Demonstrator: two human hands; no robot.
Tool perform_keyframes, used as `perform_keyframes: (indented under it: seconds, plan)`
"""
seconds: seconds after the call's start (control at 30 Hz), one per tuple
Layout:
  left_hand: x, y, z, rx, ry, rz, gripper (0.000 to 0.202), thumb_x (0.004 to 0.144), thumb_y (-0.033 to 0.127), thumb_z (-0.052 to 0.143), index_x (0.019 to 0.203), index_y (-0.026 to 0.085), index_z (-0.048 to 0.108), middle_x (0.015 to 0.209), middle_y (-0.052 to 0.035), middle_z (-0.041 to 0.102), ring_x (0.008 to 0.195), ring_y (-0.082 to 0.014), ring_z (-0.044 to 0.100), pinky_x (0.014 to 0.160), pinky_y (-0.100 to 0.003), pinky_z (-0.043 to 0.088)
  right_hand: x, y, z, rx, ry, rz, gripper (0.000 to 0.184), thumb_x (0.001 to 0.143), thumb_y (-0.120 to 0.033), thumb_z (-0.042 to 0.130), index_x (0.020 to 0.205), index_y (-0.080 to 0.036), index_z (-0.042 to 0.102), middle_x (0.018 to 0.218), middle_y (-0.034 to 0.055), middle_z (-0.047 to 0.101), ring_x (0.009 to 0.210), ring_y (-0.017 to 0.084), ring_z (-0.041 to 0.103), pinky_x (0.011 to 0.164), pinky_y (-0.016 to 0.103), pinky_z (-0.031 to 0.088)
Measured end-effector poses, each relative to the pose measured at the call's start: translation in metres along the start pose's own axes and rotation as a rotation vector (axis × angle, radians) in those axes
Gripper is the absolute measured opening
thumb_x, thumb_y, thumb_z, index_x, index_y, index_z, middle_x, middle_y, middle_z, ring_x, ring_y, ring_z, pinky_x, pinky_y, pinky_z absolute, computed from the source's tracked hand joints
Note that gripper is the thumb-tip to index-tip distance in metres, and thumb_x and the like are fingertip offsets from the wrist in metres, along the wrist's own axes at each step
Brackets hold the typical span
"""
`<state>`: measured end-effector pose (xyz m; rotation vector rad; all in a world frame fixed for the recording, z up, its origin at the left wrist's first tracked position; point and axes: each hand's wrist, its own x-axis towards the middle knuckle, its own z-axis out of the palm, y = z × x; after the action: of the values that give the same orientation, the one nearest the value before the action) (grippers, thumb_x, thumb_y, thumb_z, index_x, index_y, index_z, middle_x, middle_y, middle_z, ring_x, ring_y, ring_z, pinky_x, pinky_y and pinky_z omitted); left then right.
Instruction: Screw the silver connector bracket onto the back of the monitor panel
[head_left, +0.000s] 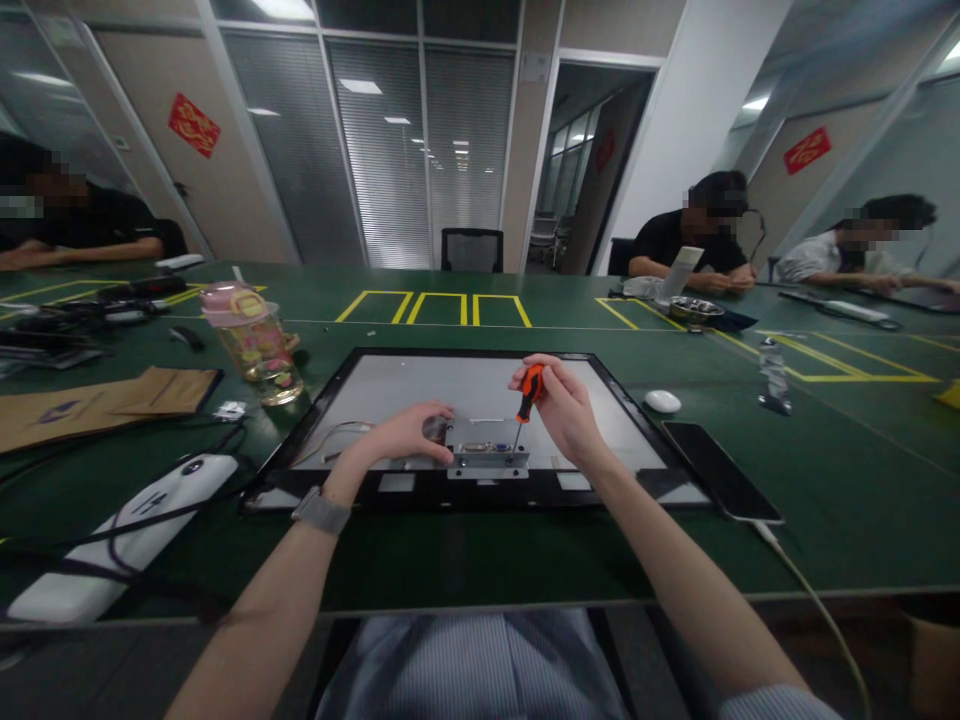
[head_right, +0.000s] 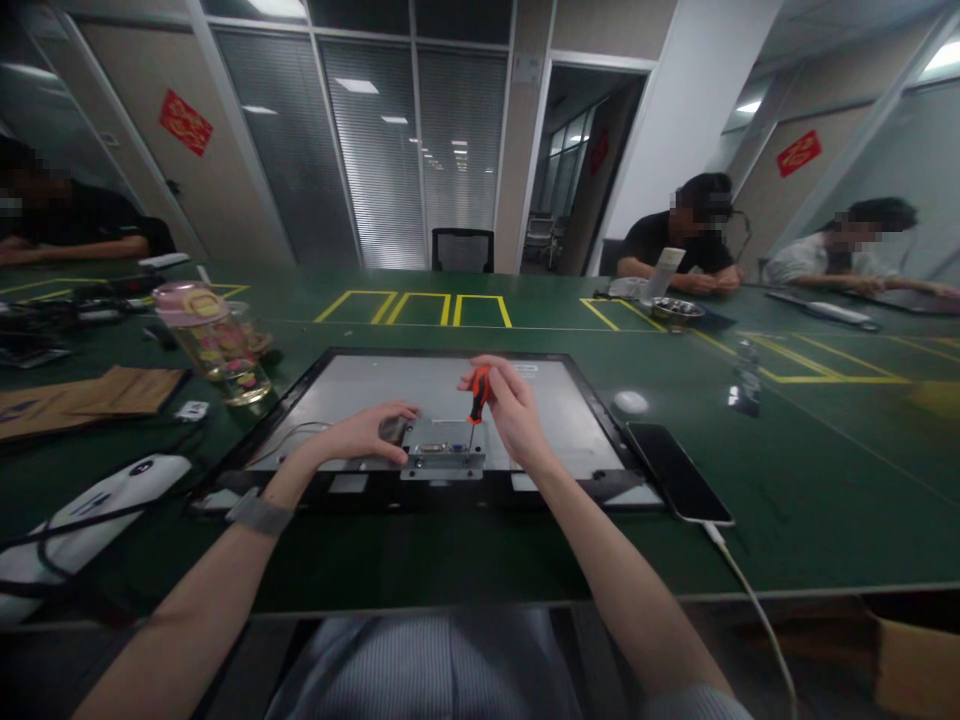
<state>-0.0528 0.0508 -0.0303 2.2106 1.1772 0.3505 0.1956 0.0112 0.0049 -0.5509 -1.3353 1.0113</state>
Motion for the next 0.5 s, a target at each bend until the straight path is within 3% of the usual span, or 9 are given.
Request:
perform_keyframes:
  seconds: [0.2, 0.4, 0.5]
  plan:
    - [0.0003, -0.0024, 0.0002, 0.002, -0.014, -0.006, 0.071, 0.058, 0.054, 0.077, 0.119, 0.022, 0.056, 0.141, -0.007, 0.047, 0.131, -0.0282, 0.04, 0.11, -0.039, 0.03, -0.0014, 0.0026, -0.0018, -0.067, -0.033, -0.017, 0.02, 0.091, -0.039, 0.049, 0.1, -0.025, 0.06, 0.095, 0.0042, 0.066, 0.086, 0.019, 0.066, 0.088, 0.043, 0.049]
    - [0.0003, -0.0032, 0.0003, 0.008, -0.017, -0.013, 0.072, 0.058, 0.056, 0.076, 0.119, 0.024, 0.056, 0.142, -0.0065, 0.046, 0.131, -0.0279, 0.04, 0.11, -0.039, 0.029, -0.0036, 0.0054, -0.0021, -0.319, 0.088, -0.158, 0.009, 0.079, -0.027, 0.066, 0.087, -0.024, 0.064, 0.081, -0.0005, 0.056, 0.073, 0.014, 0.055, 0.069, 0.03, 0.048]
    - [0.0, -0.0018, -0.0001, 0.01, -0.023, -0.022, 0.072, 0.058, 0.056, 0.076, 0.119, 0.024, 0.056, 0.143, -0.006, 0.045, 0.134, -0.0281, 0.037, 0.111, -0.039, 0.028, -0.0037, 0.0045, -0.0024, -0.365, 0.131, -0.198, 0.005, 0.079, -0.026, 0.065, 0.084, -0.025, 0.065, 0.083, 0.0002, 0.054, 0.074, 0.014, 0.054, 0.068, 0.03, 0.047]
